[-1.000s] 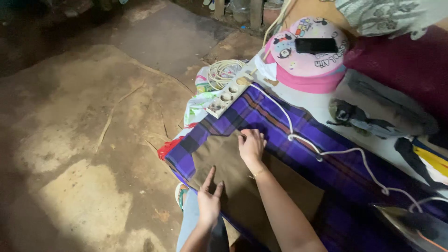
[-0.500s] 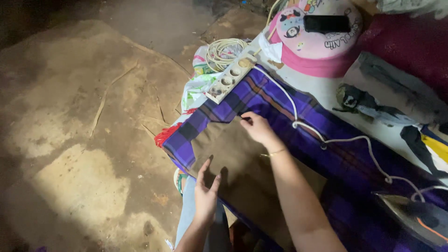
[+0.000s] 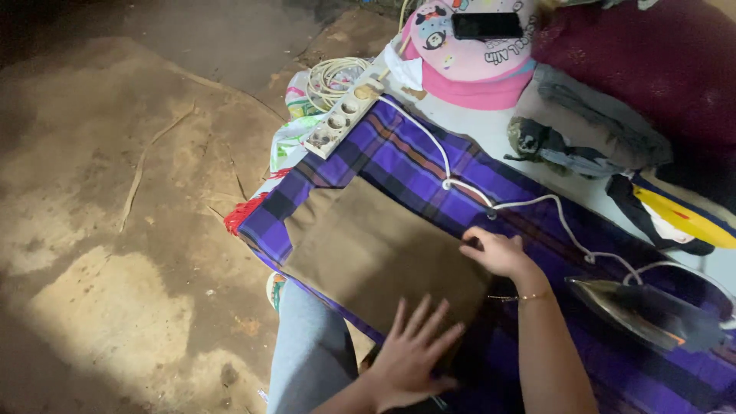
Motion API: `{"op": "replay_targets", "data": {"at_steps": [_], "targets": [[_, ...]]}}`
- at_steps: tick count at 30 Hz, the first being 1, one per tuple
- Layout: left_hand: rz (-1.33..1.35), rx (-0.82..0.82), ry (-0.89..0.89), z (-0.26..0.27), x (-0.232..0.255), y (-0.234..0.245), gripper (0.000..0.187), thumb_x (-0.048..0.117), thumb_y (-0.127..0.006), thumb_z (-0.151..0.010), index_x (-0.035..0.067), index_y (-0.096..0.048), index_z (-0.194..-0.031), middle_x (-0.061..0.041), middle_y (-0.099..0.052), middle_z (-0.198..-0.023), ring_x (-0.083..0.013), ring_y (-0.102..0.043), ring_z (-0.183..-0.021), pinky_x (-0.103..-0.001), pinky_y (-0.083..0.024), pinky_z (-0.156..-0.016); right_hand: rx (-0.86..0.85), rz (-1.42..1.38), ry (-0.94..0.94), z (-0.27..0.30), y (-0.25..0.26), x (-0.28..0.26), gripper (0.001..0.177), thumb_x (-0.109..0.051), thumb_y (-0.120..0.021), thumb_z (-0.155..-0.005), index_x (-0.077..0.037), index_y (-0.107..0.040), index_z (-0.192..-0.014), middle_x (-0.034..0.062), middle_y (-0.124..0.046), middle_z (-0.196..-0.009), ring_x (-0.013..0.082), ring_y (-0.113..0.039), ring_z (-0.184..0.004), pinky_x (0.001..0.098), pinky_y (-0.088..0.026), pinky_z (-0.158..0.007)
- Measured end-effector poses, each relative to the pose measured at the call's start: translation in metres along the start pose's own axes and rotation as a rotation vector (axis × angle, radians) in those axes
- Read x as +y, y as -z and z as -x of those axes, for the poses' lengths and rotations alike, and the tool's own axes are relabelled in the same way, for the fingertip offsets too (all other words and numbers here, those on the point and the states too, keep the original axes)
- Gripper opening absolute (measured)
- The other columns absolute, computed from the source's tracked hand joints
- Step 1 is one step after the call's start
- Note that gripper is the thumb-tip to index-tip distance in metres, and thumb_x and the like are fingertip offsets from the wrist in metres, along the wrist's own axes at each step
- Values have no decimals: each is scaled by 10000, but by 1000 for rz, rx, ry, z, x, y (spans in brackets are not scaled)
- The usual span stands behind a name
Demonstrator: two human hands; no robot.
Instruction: Ironing and folding a brown long-sleeved shirt using an iron and spray bottle.
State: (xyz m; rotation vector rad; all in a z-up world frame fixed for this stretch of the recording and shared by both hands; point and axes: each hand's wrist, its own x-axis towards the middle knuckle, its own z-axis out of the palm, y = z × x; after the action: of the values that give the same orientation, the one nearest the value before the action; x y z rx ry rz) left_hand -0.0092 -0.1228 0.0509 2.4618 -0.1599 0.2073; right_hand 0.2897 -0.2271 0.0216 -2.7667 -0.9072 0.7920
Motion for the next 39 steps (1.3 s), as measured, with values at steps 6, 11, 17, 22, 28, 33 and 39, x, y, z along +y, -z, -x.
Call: {"op": "replay_targets", "data": {"at_steps": [6, 11, 17, 22, 28, 33, 39], "targets": [[-211, -121, -160, 22, -9, -49, 900, 493, -700, -865, 107, -377, -1611, -228, -286, -1664, -387, -208, -1565, -626, -105, -1228, 208, -34, 25, 29, -26, 32, 285, -439, -644, -935, -261, -679, -1155, 40, -778, -982, 249, -679, -1042, 521, -327, -1055], [-228, -21, -204, 27, -21, -63, 722, 394, -653, -961, 55, -434, -1560, -187, -410, -1622, -326, -333, -1540, -578, -181, -1251, 395, -491, 145, 45, -51, 42, 205, -221, -682, -946, -156, -639, -1135, 46, -736, -906, 169, -682, -889, 374, -503, -852], [-241, 100, -250, 22, -7, -54, 527, 276, -615, -1021, 65, -516, -1494, -136, -566, -1520, -285, -499, -1456, -539, -324, -1228, 565, -809, 331, 44, -53, 55, 197, -37, -680, -928, -49, -585, -1101, 34, -652, -932, 107, -627, -876, 278, -510, -797], [-125, 96, -263, 14, 35, -58, 554, 252, -618, -1014, 47, -503, -1516, -154, -571, -1533, -304, -519, -1459, -521, -366, -1223, 714, -938, 377, 74, -35, 76, 268, 11, -681, -884, -41, -569, -1122, 21, -598, -994, 96, -582, -876, 265, -483, -783], [34, 0, -331, -21, 56, -66, 662, 312, -644, -959, 6, -465, -1519, -249, -462, -1576, -430, -414, -1468, -581, -335, -1172, 775, -439, 86, 98, -51, 90, 448, -26, -714, -832, -96, -602, -1260, 164, -607, -1080, 290, -608, -995, 410, -504, -901], [-362, 234, -107, -101, -12, -29, 546, 238, -632, -906, 100, -536, -1425, -150, -565, -1480, -379, -520, -1362, -558, -429, -1109, 809, -66, 82, 122, -85, 20, 526, -232, -681, -931, -136, -552, -1432, 210, -476, -1487, 415, -448, -1376, 584, -355, -1118], [-481, 384, 316, -154, -148, 15, 630, 313, -673, -870, 71, -555, -1440, -139, -580, -1362, -387, -535, -1204, -540, -430, -980, 750, -72, 121, 111, -118, 37, 595, -294, -683, -937, -116, -519, -1480, 258, -380, -1564, 429, -339, -1444, 653, -256, -1118]]}}
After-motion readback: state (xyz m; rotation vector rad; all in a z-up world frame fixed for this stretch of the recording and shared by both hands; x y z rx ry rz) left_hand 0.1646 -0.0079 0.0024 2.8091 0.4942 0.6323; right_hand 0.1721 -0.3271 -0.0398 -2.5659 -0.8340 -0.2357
